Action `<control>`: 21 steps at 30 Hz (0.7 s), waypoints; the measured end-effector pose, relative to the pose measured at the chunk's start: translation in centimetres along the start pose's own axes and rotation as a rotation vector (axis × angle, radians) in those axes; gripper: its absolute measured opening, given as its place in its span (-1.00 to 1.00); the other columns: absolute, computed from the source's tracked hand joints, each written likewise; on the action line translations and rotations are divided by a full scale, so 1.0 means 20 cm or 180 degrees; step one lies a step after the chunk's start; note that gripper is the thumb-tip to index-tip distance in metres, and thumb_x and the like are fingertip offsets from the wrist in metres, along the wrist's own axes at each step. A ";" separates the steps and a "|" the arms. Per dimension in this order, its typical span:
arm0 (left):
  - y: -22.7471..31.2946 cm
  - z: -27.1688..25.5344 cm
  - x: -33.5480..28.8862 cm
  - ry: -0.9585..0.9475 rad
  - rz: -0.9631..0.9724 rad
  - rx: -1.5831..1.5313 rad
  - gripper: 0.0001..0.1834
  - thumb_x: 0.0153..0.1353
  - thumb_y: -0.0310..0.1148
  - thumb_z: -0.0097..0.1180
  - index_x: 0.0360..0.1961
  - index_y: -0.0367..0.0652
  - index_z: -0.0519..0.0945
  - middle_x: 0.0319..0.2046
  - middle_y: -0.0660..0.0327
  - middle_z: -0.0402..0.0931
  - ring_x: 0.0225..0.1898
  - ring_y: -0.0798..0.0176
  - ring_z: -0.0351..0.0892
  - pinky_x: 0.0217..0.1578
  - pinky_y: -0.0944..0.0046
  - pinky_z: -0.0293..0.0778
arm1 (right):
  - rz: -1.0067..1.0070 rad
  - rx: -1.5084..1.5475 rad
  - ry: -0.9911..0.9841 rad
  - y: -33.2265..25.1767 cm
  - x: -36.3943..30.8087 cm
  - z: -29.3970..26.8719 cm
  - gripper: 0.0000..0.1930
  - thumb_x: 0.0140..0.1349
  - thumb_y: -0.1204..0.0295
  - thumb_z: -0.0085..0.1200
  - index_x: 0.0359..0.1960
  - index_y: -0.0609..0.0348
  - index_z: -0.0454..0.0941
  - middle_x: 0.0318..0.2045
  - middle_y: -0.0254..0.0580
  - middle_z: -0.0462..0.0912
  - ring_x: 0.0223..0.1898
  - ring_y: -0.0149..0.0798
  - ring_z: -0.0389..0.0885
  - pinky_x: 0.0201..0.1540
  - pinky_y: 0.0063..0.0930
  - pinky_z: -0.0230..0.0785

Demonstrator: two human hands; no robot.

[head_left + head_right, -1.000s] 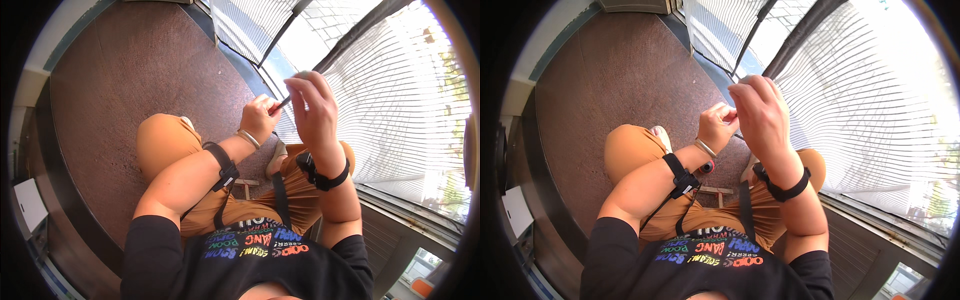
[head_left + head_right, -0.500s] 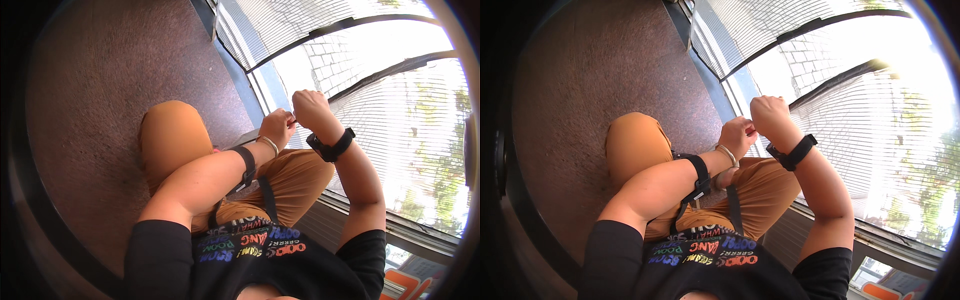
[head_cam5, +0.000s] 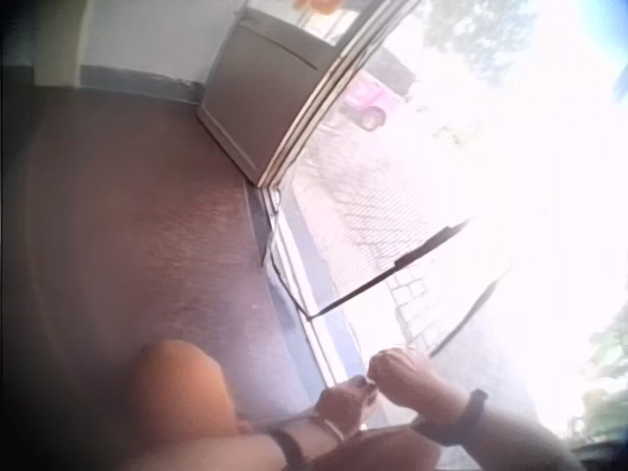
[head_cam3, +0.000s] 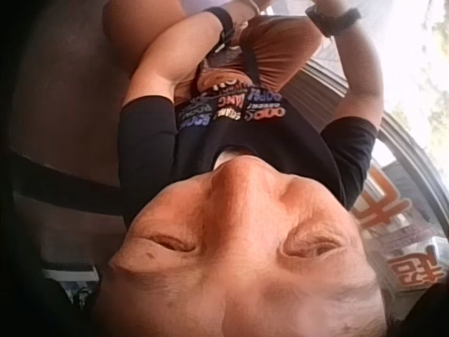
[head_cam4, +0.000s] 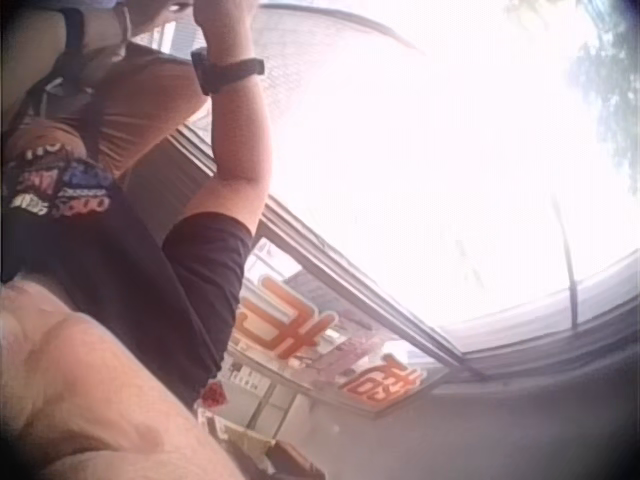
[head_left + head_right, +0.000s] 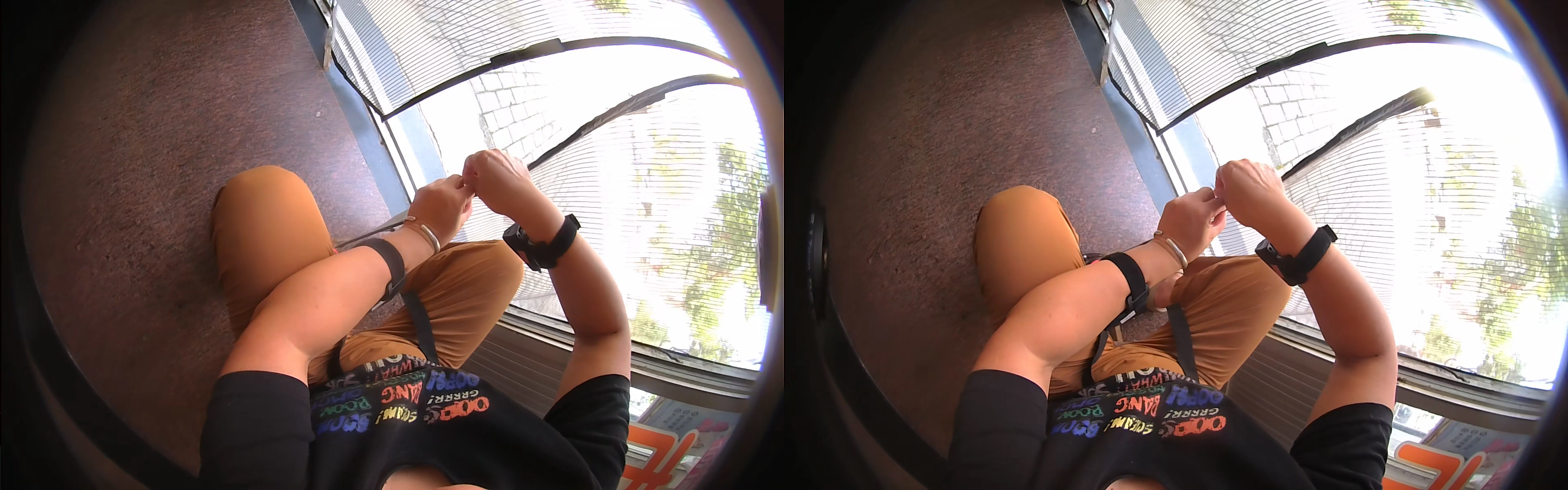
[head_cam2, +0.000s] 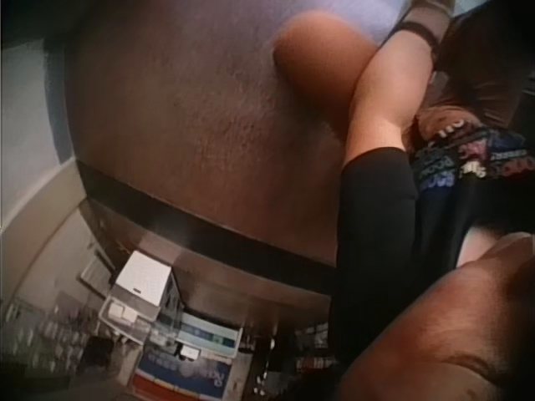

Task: The person threads a flexible magnetic strip into the edge of a mesh screen door by hand while seated.

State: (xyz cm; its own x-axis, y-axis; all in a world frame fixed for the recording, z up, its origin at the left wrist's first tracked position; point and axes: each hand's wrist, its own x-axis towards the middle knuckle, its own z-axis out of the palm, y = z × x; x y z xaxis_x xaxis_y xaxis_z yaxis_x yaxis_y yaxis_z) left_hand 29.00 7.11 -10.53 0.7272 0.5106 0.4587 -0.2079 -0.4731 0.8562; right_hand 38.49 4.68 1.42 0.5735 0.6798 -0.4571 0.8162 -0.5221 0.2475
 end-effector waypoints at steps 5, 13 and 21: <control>-0.02 -0.01 0.00 -0.0119 0.0418 0.0139 -0.90 -0.04 -0.45 0.20 -0.52 -0.11 0.50 -0.56 0.24 0.40 -0.50 0.15 0.52 -0.49 0.21 0.47 | 0.0028 0.0280 0.0090 -0.01 -0.02 -0.02 -0.95 -0.02 0.57 0.02 -0.54 0.20 0.54 -0.51 -0.06 0.56 -0.41 -0.01 0.54 -0.40 -0.28 0.36; -0.05 0.03 -0.06 -0.0311 0.1158 0.0538 -0.88 -0.08 -0.43 0.21 -0.52 -0.09 0.49 -0.52 0.28 0.40 -0.48 0.22 0.52 -0.47 0.25 0.46 | 0.0015 0.4005 0.1126 0.08 0.02 -0.41 -0.81 0.31 0.34 -0.05 -0.19 0.21 0.42 -0.43 -0.17 0.66 -0.28 -0.28 0.68 -0.27 -0.53 0.51; -0.05 0.00 -0.06 -0.0305 0.0648 0.0145 -0.90 -0.08 -0.42 0.26 -0.50 -0.10 0.58 -0.51 0.27 0.48 -0.49 0.18 0.55 -0.49 0.25 0.49 | 0.0660 0.3571 0.3648 0.00 -0.33 -1.09 -0.86 0.27 0.45 -0.09 -0.26 0.22 0.50 -0.55 -0.39 0.52 -0.50 -0.39 0.51 -0.38 -0.58 0.39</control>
State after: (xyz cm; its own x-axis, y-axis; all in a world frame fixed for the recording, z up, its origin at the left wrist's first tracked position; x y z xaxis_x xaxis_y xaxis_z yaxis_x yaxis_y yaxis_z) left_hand 28.40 6.93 -11.93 0.7325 0.3319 0.5944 -0.3285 -0.5924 0.7356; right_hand 36.30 11.40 23.04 0.8299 0.2920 0.4754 0.5573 -0.3933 -0.7313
